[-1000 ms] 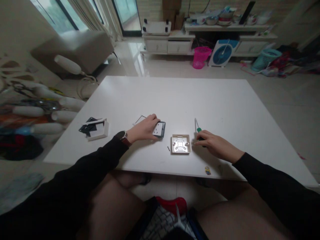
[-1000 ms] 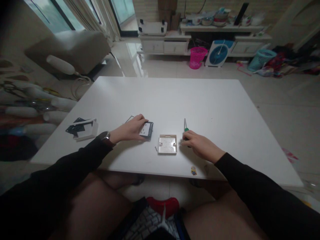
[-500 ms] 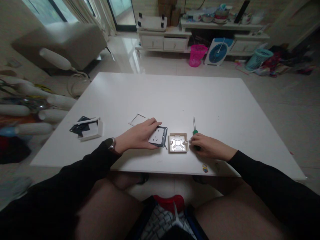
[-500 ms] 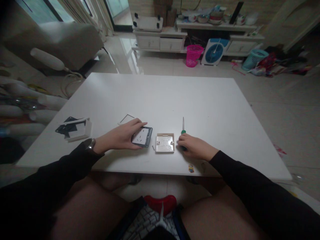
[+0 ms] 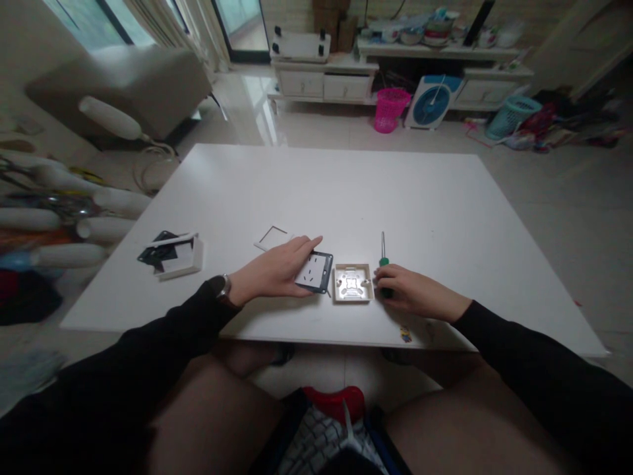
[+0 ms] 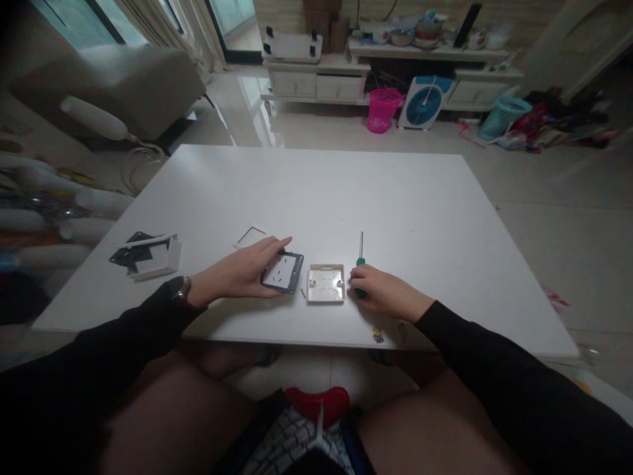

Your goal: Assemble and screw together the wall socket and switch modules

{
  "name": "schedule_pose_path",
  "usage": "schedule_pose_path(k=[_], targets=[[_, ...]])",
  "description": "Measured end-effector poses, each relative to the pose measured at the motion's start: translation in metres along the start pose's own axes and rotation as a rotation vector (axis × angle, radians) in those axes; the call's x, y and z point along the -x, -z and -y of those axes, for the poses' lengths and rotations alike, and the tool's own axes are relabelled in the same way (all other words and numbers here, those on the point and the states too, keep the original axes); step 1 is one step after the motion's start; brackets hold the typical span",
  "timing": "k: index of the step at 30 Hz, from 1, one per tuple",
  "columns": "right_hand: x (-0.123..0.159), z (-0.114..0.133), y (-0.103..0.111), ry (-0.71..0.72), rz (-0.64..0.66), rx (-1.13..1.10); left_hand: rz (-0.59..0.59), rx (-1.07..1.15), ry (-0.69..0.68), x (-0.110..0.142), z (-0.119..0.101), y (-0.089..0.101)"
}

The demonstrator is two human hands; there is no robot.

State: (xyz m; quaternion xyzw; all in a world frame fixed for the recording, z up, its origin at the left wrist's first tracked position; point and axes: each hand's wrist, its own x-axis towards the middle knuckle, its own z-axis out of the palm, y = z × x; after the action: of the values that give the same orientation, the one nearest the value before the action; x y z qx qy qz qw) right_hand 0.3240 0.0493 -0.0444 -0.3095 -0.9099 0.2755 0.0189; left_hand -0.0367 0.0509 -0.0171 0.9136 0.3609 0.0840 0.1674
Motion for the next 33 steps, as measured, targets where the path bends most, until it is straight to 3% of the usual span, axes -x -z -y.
schedule_pose_path(k=[33], targets=[[0.001,0.014,0.006,0.018,-0.049,0.087,0.019,-0.009,-0.039,-0.001,0.001,-0.012]])
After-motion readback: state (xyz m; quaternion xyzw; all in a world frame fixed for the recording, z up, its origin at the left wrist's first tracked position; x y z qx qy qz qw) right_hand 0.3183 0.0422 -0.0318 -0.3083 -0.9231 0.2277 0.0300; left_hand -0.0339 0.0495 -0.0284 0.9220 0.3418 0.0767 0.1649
